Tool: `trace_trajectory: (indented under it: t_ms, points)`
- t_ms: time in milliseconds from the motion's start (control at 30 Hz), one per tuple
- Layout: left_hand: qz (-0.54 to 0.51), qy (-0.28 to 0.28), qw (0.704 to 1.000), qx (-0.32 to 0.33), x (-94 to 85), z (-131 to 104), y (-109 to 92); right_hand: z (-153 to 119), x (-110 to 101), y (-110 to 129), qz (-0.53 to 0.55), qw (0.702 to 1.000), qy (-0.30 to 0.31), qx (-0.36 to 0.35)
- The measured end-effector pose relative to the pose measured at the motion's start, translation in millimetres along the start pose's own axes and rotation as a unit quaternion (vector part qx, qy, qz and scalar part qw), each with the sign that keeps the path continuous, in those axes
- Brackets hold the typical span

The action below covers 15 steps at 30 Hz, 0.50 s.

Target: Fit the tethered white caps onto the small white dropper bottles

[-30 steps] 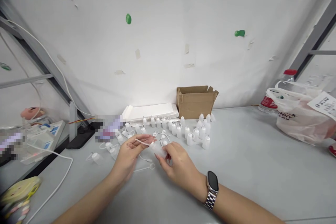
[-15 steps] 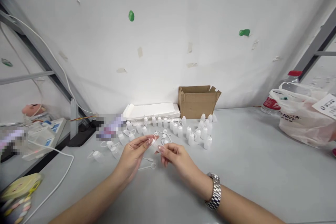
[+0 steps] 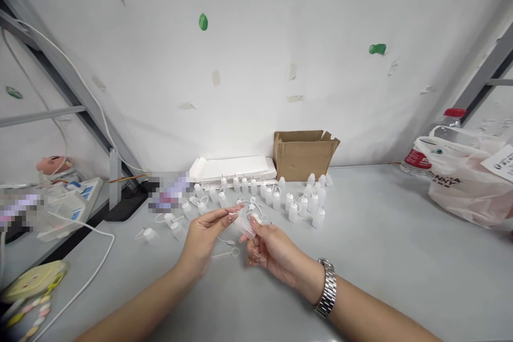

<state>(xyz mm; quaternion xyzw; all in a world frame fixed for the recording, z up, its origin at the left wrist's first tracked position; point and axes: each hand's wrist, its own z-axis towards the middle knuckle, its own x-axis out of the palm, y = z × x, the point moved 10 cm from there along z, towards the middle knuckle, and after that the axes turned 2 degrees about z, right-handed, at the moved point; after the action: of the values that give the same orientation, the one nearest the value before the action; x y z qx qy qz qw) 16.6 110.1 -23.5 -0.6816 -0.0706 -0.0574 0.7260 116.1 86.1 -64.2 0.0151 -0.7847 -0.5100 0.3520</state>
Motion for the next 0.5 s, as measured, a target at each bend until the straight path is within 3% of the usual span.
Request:
trace_trajectory:
  t_ms: [267,500]
  points:
    - [-0.079,-0.032,0.996,-0.027,-9.9,7,12,0,-10,25,-0.159,0.975,-0.077,-0.135]
    - [-0.140,-0.023,0.985,-0.102,-6.9,8,26,-4,-5,29,-0.197,0.966,-0.082,-0.149]
